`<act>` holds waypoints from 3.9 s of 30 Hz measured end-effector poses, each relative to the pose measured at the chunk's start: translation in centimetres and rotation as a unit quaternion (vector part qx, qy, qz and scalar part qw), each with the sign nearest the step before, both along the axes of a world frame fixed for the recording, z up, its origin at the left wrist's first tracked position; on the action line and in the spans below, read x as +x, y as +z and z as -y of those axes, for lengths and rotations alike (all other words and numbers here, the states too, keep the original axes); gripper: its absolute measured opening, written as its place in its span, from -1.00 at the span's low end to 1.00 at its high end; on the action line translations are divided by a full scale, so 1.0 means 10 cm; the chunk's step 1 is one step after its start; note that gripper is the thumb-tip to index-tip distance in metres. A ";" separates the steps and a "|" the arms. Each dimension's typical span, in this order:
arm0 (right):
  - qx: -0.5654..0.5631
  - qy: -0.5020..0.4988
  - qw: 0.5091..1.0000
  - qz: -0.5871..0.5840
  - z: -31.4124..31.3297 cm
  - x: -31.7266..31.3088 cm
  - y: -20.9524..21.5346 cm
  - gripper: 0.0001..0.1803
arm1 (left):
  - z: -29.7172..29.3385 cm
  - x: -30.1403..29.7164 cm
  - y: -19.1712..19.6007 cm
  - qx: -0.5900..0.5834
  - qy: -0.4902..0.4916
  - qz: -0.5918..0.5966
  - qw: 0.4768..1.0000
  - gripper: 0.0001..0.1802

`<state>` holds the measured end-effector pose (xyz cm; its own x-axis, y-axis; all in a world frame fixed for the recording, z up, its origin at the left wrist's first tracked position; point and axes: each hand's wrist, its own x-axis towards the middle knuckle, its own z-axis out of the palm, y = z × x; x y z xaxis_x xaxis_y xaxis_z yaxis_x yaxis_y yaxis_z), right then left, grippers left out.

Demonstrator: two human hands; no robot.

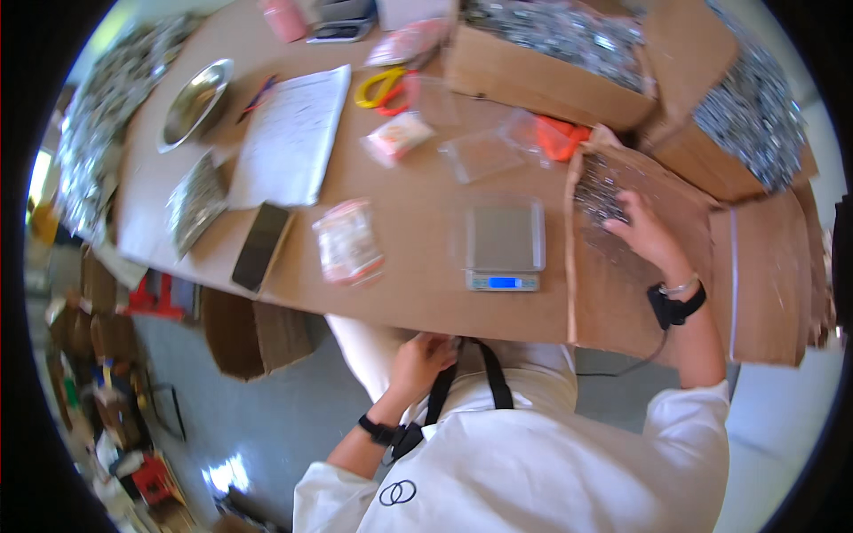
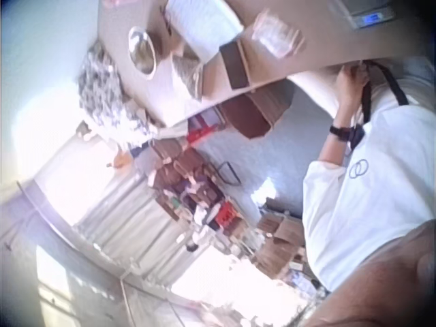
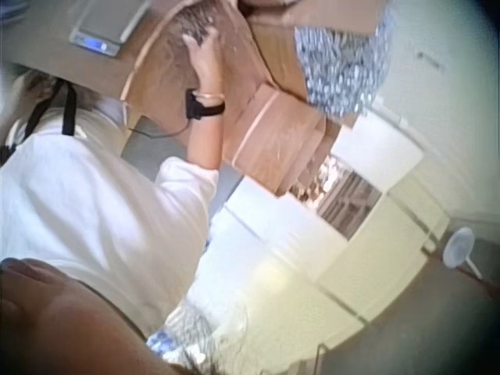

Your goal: Weighing small metal components on a digital scale and packaging them into plastic bags.

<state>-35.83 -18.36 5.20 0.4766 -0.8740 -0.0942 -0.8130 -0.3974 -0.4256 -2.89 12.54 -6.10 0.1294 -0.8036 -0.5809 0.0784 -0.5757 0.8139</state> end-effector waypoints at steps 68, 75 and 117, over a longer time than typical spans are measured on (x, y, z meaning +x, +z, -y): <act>0.048 0.133 0.976 0.164 -0.57 0.99 0.22 -0.78 | 0.60 0.53 0.98 -0.318 0.047 0.497 0.806 -0.80; -0.016 -0.032 0.999 -0.036 0.23 0.37 -0.26 -0.51 | 0.65 0.56 1.00 -0.315 0.048 0.524 0.790 -0.74; 0.448 -0.022 0.741 0.499 -0.15 1.02 0.42 -0.78 | 0.79 0.40 0.66 -0.288 0.079 0.318 0.900 -0.81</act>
<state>-25.62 -16.90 9.42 0.6724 -0.6902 -0.2673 0.0800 0.4267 -0.9008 1.13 4.61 0.52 0.4273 -0.8902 0.1579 -0.4643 -0.0662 0.8832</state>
